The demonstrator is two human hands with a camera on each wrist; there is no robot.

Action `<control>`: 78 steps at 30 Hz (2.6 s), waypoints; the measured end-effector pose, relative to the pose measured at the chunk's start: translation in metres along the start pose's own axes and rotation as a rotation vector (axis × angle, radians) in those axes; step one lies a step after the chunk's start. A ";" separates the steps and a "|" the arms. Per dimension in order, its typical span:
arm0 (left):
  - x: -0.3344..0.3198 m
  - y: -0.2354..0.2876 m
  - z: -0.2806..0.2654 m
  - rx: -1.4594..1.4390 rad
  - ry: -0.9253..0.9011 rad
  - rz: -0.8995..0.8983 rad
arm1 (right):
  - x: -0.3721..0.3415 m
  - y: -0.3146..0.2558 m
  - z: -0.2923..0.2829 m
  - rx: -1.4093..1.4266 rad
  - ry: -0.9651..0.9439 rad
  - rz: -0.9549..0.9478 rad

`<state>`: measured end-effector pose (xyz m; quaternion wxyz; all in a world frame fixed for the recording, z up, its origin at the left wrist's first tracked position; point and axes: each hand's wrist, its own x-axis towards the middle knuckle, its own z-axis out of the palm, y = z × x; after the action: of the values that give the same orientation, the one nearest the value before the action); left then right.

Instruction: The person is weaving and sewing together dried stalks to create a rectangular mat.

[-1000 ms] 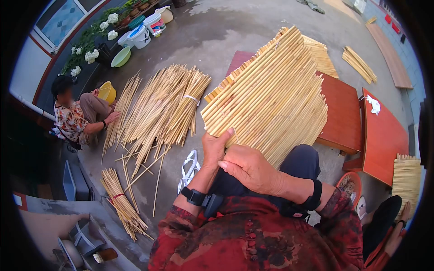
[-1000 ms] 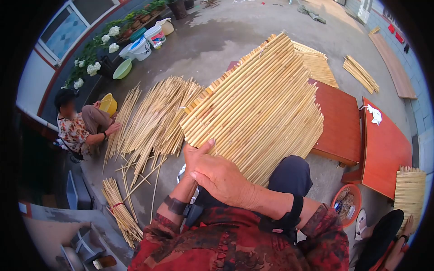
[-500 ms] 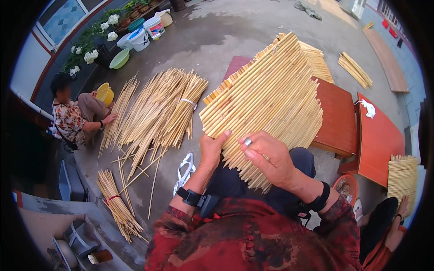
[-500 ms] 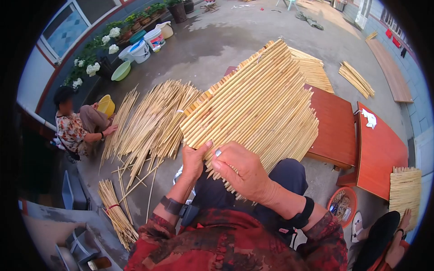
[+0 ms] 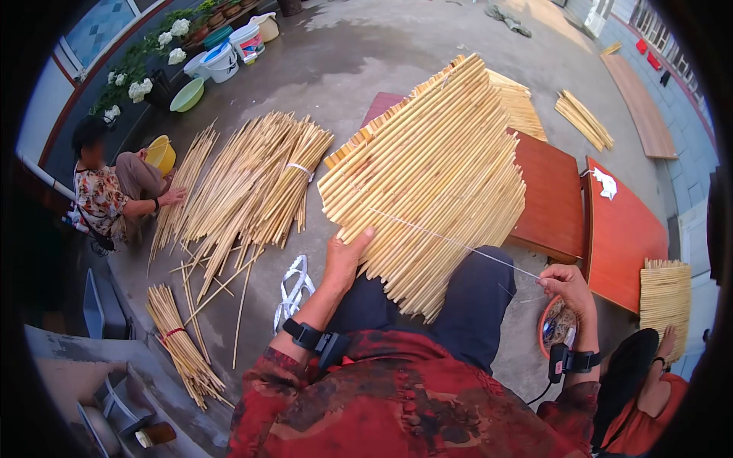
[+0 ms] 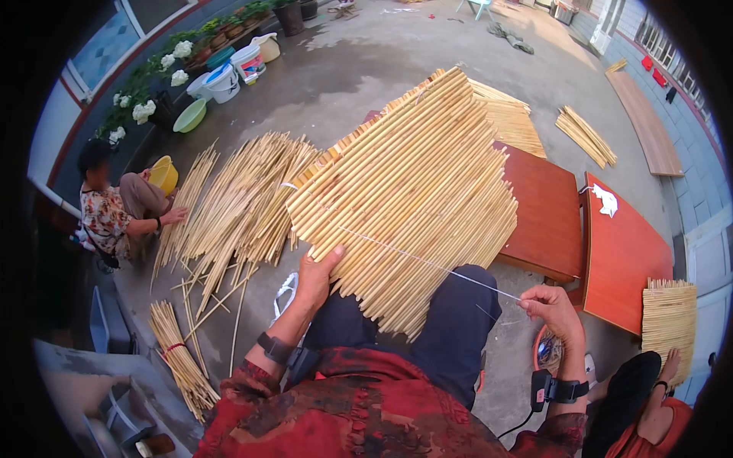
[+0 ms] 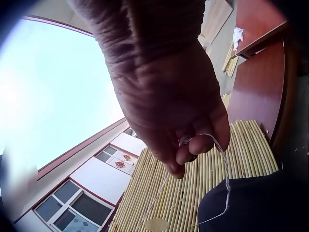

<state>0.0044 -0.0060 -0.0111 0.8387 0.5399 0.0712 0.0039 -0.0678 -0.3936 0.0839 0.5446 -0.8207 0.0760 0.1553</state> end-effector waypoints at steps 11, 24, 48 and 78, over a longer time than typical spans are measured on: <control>0.007 0.032 0.039 -0.027 -0.016 0.138 | -0.034 0.073 -0.058 0.001 0.351 -0.016; -0.005 0.098 0.070 0.244 -0.235 0.336 | -0.047 0.108 -0.119 0.297 0.774 -0.262; -0.032 0.105 0.095 0.336 -0.252 0.351 | 0.028 -0.139 0.115 -0.142 0.216 -0.912; -0.038 0.099 0.094 0.366 -0.284 0.362 | 0.037 -0.149 0.108 -0.322 0.119 -0.891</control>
<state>-0.0143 -0.0527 0.1210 0.7146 0.6813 -0.1447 0.0648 -0.0082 -0.2338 0.1622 0.4188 -0.8548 -0.2772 -0.1306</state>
